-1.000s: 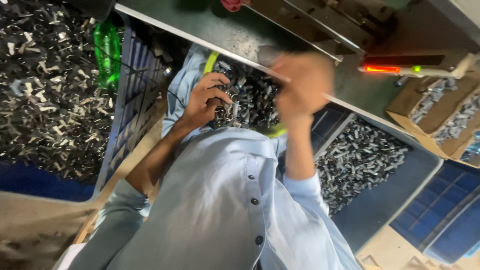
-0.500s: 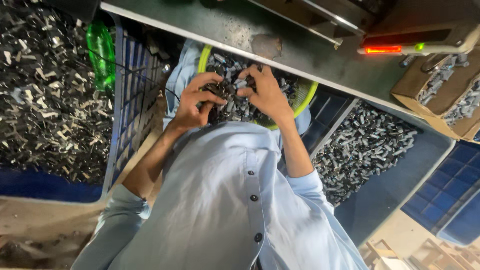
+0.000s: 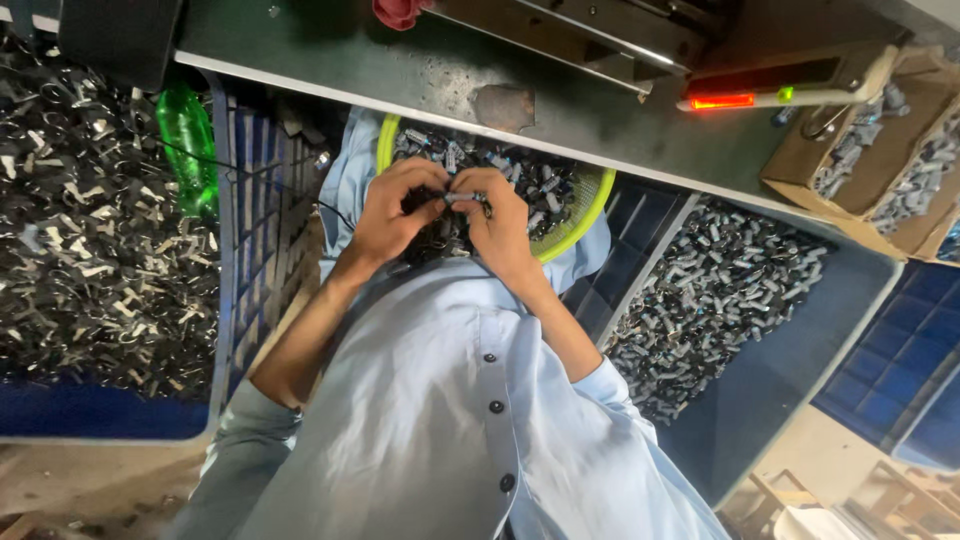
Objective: The person scoops small keychains from a blue bin into a green basket, then repeatedly picks them up one by one and places them into a machine slot. The person continues this repetitive handling throughout the clip.
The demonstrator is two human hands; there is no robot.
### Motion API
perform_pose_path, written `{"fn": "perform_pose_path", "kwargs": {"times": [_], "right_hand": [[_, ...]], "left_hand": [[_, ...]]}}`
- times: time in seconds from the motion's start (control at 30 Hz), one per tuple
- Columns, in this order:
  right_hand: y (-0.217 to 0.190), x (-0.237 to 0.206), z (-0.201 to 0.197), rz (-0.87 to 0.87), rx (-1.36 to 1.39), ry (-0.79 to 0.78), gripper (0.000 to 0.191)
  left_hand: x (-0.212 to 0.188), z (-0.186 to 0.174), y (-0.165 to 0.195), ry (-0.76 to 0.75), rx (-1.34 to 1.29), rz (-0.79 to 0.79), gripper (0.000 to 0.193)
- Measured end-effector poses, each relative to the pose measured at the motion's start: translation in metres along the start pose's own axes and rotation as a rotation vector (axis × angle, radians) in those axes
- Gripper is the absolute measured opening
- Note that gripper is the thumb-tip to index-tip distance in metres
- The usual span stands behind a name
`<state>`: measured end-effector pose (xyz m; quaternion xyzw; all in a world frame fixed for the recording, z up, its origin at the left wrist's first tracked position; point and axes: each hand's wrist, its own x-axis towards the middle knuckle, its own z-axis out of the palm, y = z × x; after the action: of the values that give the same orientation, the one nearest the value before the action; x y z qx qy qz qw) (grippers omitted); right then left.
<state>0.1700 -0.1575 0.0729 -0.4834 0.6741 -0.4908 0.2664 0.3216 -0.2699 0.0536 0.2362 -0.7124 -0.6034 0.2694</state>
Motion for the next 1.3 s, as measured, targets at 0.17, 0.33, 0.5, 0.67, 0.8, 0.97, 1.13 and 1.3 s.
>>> {"fn": "perform_pose_path", "kwargs": {"times": [0.17, 0.33, 0.5, 0.67, 0.8, 0.97, 1.13, 1.3], "right_hand": [[0.004, -0.005, 0.008, 0.04, -0.02, 0.087, 0.023], [0.013, -0.004, 0.012, -0.055, 0.056, 0.147, 0.03], [0.009, 0.016, -0.016, -0.093, 0.114, 0.307, 0.023], [-0.015, 0.099, -0.076, -0.309, -0.148, 0.54, 0.027], [-0.03, 0.164, -0.092, -0.605, -0.505, 0.409, 0.025], [-0.047, 0.184, -0.089, -0.441, -0.186, 0.251, 0.024], [-0.064, 0.148, -0.101, -0.501, -0.47, 0.249, 0.023], [-0.044, 0.048, -0.046, -0.303, -0.277, 0.018, 0.027]], "left_hand": [[-0.006, 0.004, -0.008, 0.074, -0.046, -0.073, 0.016], [-0.006, 0.015, -0.014, 0.11, -0.123, -0.153, 0.011], [-0.009, 0.004, -0.026, 0.063, -0.103, -0.107, 0.013], [0.004, -0.001, -0.012, -0.081, 0.082, -0.128, 0.024], [0.01, 0.007, 0.026, -0.145, 0.497, -0.044, 0.034], [0.011, 0.015, 0.056, -0.211, 0.714, -0.115, 0.054], [0.012, 0.017, 0.039, -0.082, 0.482, -0.192, 0.027], [-0.001, 0.01, 0.01, 0.165, 0.14, -0.113, 0.019]]}}
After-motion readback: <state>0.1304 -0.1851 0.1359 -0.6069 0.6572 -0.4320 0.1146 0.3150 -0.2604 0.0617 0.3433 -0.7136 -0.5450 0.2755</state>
